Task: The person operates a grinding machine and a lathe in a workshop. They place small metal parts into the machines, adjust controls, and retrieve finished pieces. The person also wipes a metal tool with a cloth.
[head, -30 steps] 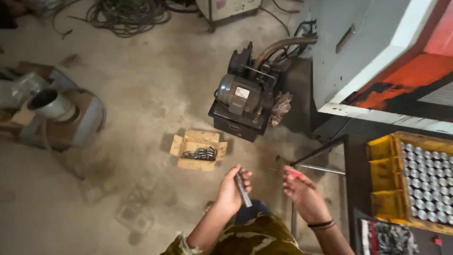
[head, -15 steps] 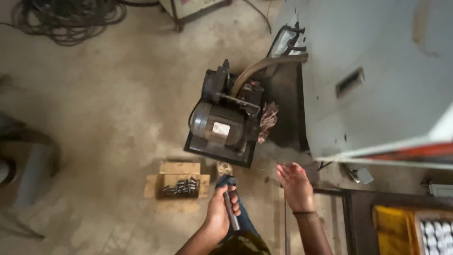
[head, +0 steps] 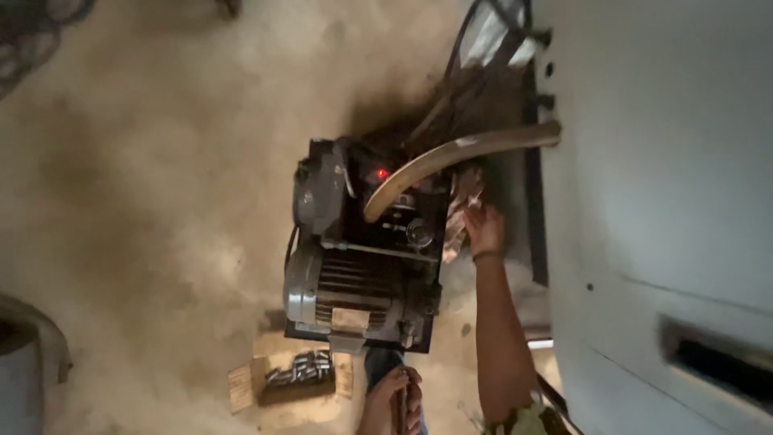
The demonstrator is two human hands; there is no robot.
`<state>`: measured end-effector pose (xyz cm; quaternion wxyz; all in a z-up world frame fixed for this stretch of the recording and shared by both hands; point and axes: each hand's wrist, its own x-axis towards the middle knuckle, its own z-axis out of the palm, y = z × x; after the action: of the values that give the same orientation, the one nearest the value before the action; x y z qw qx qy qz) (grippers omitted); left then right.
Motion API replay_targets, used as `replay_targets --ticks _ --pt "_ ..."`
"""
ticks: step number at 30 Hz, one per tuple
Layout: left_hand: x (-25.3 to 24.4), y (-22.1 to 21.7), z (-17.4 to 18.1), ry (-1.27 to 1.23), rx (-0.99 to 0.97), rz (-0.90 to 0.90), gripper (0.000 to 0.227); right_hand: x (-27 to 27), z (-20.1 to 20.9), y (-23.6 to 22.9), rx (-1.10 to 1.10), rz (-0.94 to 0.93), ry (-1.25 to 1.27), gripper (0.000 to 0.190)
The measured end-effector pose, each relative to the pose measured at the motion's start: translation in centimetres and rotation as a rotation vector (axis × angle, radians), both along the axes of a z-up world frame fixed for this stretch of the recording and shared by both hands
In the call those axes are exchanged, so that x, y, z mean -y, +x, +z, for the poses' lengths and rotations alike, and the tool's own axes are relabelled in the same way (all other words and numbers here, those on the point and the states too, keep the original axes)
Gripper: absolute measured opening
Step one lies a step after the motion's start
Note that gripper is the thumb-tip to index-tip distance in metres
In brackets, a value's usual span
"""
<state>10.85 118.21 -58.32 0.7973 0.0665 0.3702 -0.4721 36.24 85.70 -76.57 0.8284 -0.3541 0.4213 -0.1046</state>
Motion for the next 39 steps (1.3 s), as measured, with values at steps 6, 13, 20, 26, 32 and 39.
replay_targets --ticks 6,13,20,26,32,39 --pt "-2.2 -2.3 -6.6 -0.131 0.138 0.115 0.026 1.5 -10.2 5.7 -0.089 0.099 -0.027 0.036" --pt "-4.2 -5.4 -11.0 0.05 0.257 -0.019 0.027 0.7 -15.2 6.6 -0.136 0.143 -0.125 0.046" --pt "-5.3 -5.4 -11.5 0.063 0.245 -0.054 0.028 0.9 -15.8 6.3 -0.108 0.127 -0.075 0.042" --pt "-5.4 -4.3 -11.7 0.072 0.265 -0.093 0.03 0.4 -15.7 6.6 0.023 0.05 -0.009 0.044" --pt "-5.4 -3.8 -11.1 0.068 0.277 -0.158 0.031 0.3 -16.3 6.0 -0.148 0.13 -0.157 0.042" --pt "-5.7 -3.3 -11.3 0.041 0.292 -0.223 0.033 -0.7 -15.5 6.6 -0.23 0.016 -0.006 0.036"
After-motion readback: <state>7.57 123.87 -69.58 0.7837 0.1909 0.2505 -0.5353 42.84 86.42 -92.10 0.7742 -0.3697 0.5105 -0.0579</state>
